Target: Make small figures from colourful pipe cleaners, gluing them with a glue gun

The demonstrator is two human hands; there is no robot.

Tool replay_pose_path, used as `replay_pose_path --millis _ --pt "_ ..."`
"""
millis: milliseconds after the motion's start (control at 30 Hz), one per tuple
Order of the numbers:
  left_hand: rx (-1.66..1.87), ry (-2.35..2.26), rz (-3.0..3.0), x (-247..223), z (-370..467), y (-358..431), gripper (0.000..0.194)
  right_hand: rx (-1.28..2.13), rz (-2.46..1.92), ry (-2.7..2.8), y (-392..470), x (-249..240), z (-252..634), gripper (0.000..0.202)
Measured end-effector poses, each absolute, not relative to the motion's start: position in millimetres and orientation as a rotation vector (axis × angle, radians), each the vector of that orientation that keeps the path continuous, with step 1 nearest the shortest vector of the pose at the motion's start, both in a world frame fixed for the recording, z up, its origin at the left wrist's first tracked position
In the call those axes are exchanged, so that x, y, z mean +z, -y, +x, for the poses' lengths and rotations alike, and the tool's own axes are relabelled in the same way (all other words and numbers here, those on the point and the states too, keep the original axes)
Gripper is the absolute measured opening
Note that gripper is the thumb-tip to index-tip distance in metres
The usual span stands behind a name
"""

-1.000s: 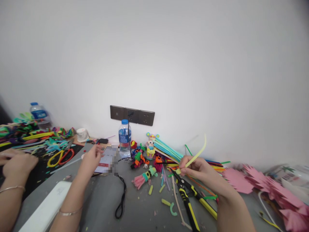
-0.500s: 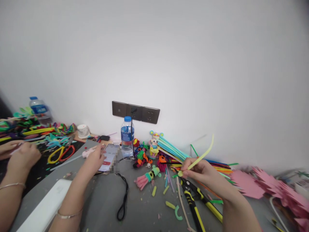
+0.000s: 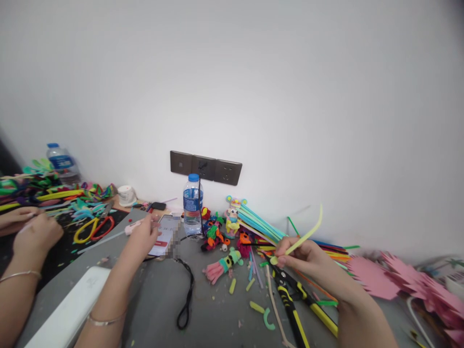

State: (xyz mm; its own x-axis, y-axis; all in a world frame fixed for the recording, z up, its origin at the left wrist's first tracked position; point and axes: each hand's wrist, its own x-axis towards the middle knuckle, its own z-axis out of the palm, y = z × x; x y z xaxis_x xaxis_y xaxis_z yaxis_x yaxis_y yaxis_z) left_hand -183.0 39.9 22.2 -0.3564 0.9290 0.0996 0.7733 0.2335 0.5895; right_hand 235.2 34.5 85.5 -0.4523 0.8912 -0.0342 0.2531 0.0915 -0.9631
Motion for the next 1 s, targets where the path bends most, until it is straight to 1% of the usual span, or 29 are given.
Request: replay_pose_path --millis 233,400,567,767,867,1000 --pt "0.732 -2.254 1.681 23.6 -181.6 -37.7 0.023 1.378 -1.138 1.761 -33.4 86.3 235.7 0.031" --pt "0.938 -2.193 1.576 24.9 -182.6 -38.0 0.025 1.385 -1.115 1.761 -33.8 85.7 238.1 0.028" --pt "1.077 -2.184 1.516 29.4 -179.6 -37.2 0.022 1.386 -1.114 1.764 -34.5 83.7 239.2 0.027" --pt "1.029 -2.137 1.637 20.8 -182.6 -41.3 0.028 1.390 -1.113 1.758 -34.1 85.4 238.0 0.027" --pt "0.924 -2.131 1.716 11.2 -185.2 -45.1 0.032 1.405 -1.108 1.751 -33.9 85.7 238.1 0.027" --pt "0.840 -2.129 1.824 5.5 -183.3 -47.0 0.030 1.421 -1.105 1.748 -34.2 85.5 237.7 0.025"
